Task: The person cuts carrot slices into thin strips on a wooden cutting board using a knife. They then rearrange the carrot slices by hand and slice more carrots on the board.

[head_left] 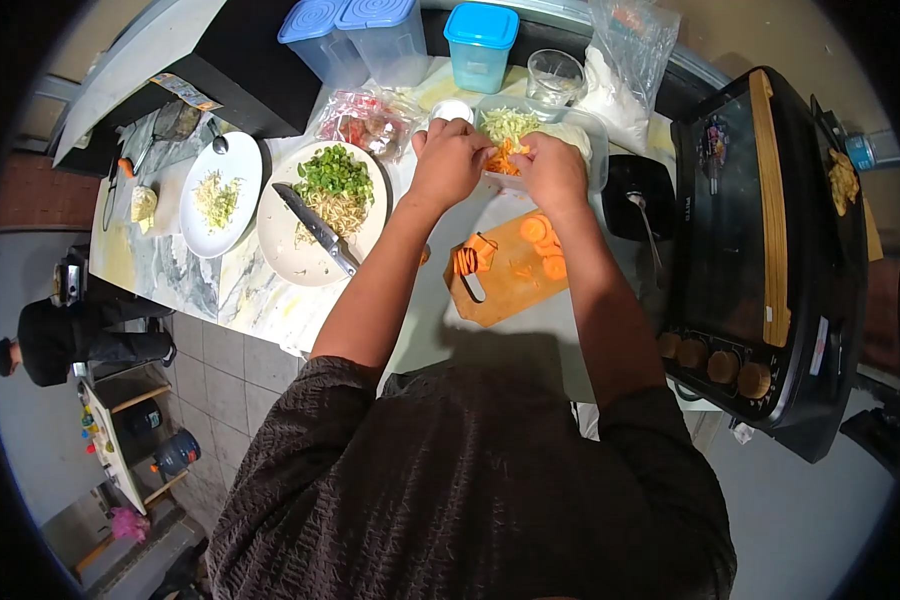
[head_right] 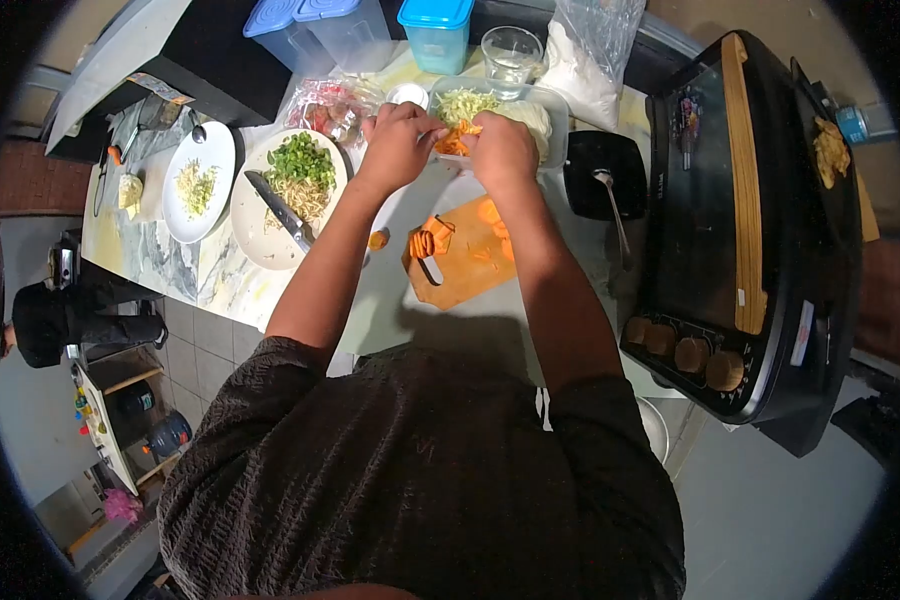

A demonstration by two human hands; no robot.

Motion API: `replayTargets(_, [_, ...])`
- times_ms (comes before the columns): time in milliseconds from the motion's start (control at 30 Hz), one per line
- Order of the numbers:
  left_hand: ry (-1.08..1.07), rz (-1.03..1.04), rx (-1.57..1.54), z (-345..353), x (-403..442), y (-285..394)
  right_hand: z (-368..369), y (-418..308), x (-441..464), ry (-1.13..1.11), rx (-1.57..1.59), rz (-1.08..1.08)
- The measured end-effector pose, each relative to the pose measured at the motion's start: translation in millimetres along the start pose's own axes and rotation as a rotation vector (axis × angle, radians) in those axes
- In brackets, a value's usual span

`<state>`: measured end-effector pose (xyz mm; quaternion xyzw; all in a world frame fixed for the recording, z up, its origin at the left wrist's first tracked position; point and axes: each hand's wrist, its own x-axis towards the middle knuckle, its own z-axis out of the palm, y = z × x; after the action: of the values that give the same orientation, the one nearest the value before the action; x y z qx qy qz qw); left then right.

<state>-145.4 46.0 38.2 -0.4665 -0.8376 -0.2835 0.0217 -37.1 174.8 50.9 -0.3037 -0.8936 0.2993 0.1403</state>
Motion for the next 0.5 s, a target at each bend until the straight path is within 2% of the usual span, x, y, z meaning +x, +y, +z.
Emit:
replayTargets(100, [0.024,-0.006,-0.034,-0.3,-2.1,-0.3,0.2,5.1,-0.8,-0.006,0.035,0.082])
replayTargets(167, [0.007,-0.035,-0.089,-1.1,-3.3,-1.0,2.1,12.4,-0.7,0.126,-0.049,-0.188])
replayTargets(300, [0.044,-0.055,-0.154,-6.0,-16.6,7.9,0.4,14.7,-4.2,0.096,0.034,-0.151])
replayTargets(333, [0.044,-0.057,-0.153,-5.7,-21.8,8.8,-1.6,15.3,-9.2,0.153,0.080,-0.168])
replayTargets(367, [0.013,-0.070,-0.155,-4.6,-27.8,8.8,-3.8,15.8,-15.4,0.210,0.126,-0.184])
replayTargets(500, [-0.122,-0.078,-0.157,-6.4,-51.3,16.1,-17.4,21.8,-64.6,0.171,0.128,-0.170])
